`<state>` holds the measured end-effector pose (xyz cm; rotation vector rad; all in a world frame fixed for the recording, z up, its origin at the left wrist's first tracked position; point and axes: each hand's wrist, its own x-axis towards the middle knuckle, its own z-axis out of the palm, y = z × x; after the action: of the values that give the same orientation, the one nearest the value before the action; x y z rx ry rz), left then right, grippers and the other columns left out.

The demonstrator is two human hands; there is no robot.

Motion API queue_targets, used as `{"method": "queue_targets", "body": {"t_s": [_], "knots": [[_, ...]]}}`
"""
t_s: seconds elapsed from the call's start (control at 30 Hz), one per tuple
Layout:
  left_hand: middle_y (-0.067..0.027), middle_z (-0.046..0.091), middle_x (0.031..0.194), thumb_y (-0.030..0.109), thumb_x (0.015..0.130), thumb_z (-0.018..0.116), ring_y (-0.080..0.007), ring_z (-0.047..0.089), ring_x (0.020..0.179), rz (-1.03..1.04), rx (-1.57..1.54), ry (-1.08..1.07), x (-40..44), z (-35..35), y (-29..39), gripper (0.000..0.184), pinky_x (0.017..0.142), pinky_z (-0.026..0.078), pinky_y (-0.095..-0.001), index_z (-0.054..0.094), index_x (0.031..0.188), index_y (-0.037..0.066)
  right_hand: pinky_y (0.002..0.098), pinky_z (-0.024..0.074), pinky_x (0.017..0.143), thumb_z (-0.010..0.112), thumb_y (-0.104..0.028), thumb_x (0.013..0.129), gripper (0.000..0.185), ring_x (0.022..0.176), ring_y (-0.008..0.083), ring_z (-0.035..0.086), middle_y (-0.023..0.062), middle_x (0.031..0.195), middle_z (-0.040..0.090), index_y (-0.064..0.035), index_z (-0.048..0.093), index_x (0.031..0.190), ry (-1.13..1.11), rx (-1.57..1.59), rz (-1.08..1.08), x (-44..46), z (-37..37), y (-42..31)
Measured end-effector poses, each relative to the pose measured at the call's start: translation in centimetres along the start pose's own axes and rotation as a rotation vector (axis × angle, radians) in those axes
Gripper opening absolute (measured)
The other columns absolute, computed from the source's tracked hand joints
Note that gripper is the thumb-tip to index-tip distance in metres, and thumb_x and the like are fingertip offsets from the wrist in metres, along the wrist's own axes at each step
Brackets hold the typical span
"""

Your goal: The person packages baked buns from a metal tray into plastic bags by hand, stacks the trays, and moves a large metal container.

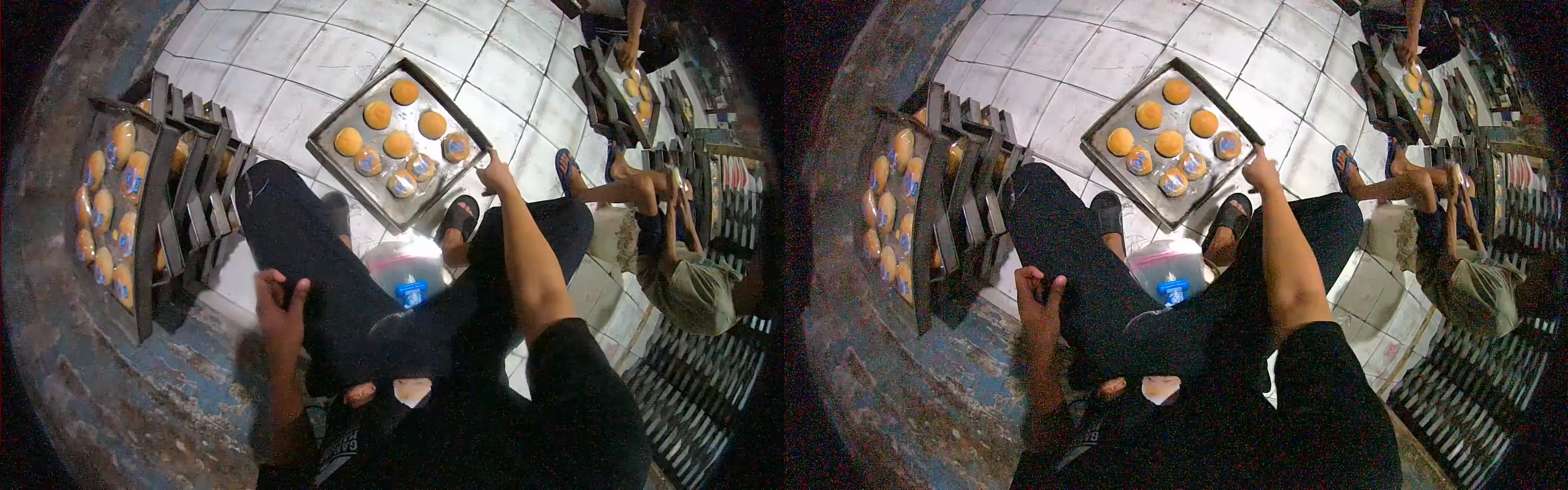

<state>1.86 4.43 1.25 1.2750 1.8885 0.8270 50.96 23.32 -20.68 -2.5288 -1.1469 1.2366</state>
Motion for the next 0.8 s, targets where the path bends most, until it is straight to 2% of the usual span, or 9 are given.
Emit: {"method": "queue_targets", "body": {"t_s": [0.07, 0.13, 0.23, 0.3, 0.4, 0.5, 0.53, 0.6, 0.8], "knots": [[0.0038, 0.032, 0.084, 0.021, 0.094, 0.084, -0.0109, 0.034, 0.075, -0.022, -0.017, 0.007, -0.1, 0.0, 0.4, 0.037, 0.069, 0.036, -0.0284, 0.053, 0.111, 0.011, 0.0490, 0.0608, 0.078, 0.069, -0.035, 0.094, 0.051, 0.091, 0.0363, 0.077, 0.0222, 0.095, 0.077, -0.0128, 0.056, 0.139, 0.064, -0.233, -0.295, -2.4, -0.8, -2.6], [0.0037, 0.032, 0.084, 0.020, 0.094, 0.084, -0.0108, 0.035, 0.075, -0.048, -0.008, 0.006, -0.2, 0.0, 0.4, 0.036, 0.069, 0.036, -0.0284, 0.053, 0.111, 0.011, 0.0531, 0.0594, 0.076, 0.068, -0.039, 0.096, 0.033, 0.084, 0.0422, 0.074, 0.0190, 0.091, 0.076, -0.0084, 0.071, 0.108, 0.110, -0.481, -0.691, -8.8, -1.5, -7.3], [0.0035, 0.033, 0.083, 0.018, 0.094, 0.083, -0.0106, 0.035, 0.074, -0.035, -0.012, -0.003, -0.2, -0.2, 0.1, 0.035, 0.068, 0.036, -0.0284, 0.053, 0.110, 0.010, 0.0539, 0.0599, 0.073, 0.066, -0.051, 0.097, 0.044, 0.083, 0.0422, 0.074, 0.0203, 0.086, 0.075, -0.0092, 0.071, 0.111, -0.212, -0.594, -0.921, -19.5, -1.4, -11.0], [0.0035, 0.034, 0.082, 0.017, 0.094, 0.082, -0.0105, 0.035, 0.073, -0.003, -0.019, -0.008, 0.0, -0.2, -0.3, 0.034, 0.067, 0.036, -0.0284, 0.053, 0.110, 0.010, 0.0513, 0.0592, 0.076, 0.066, -0.045, 0.098, 0.040, 0.085, 0.0414, 0.075, 0.0220, 0.090, 0.075, -0.0077, 0.072, 0.112, -0.441, -0.907, -0.943, -25.6, -1.5, -12.0], [0.0035, 0.037, 0.081, 0.015, 0.093, 0.082, -0.0105, 0.036, 0.071, 0.169, 0.039, 0.031, -0.5, -0.3, -0.7, 0.033, 0.065, 0.037, -0.0282, 0.054, 0.111, 0.008, 0.0428, 0.0572, 0.061, 0.060, -0.028, 0.098, 0.022, 0.076, 0.0282, 0.077, 0.0129, 0.084, 0.077, -0.0097, 0.073, 0.102, -0.273, -1.064, -1.205, -25.5, 4.3, -4.2], [0.0028, 0.042, 0.082, 0.013, 0.092, 0.081, -0.0102, 0.040, 0.072, -0.065, 0.061, 0.006, -1.5, -0.6, 0.1, 0.035, 0.067, 0.039, -0.0275, 0.055, 0.114, 0.006, 0.0396, 0.0544, 0.061, 0.057, -0.021, 0.097, 0.016, 0.077, 0.0248, 0.075, 0.0094, 0.083, 0.073, -0.0107, 0.069, 0.097, -0.272, -1.031, -1.190, -26.4, 7.2, -1.4], [0.0045, 0.040, 0.083, 0.011, 0.092, 0.081, -0.0074, 0.038, 0.073, -0.049, -0.047, 0.012, -1.9, -0.6, 0.2, 0.035, 0.067, 0.036, -0.0247, 0.054, 0.115, 0.007, 0.0408, 0.0547, 0.063, 0.057, -0.022, 0.097, 0.018, 0.075, 0.0256, 0.075, 0.0097, 0.080, 0.072, -0.0094, 0.070, 0.092, -0.110, -0.944, -1.408, -27.0, 7.0, -0.5], [0.0062, 0.037, 0.084, 0.009, 0.093, 0.080, -0.0045, 0.036, 0.074, -0.027, -0.154, 0.015, -2.5, -0.4, 0.8, 0.035, 0.066, 0.032, -0.0219, 0.053, 0.115, 0.008, 0.0422, 0.0544, 0.063, 0.058, -0.025, 0.097, 0.021, 0.074, 0.0267, 0.074, 0.0093, 0.077, 0.071, -0.0095, 0.071, 0.093, -0.233, -0.921, -1.321, -27.4, 7.1, -0.9], [-0.0069, 0.063, 0.097, 0.022, 0.101, 0.068, -0.0165, 0.063, 0.091, 0.035, -0.417, -0.159, -4.6, 2.4, 6.5, 0.029, 0.084, 0.052, -0.0321, 0.056, 0.119, 0.003, 0.0470, 0.0570, 0.065, 0.062, -0.031, 0.097, 0.019, 0.076, 0.0299, 0.073, 0.0087, 0.082, 0.067, -0.0146, 0.071, 0.097, -0.279, -0.736, -1.151, -29.0, 0.5, -6.6]]}}
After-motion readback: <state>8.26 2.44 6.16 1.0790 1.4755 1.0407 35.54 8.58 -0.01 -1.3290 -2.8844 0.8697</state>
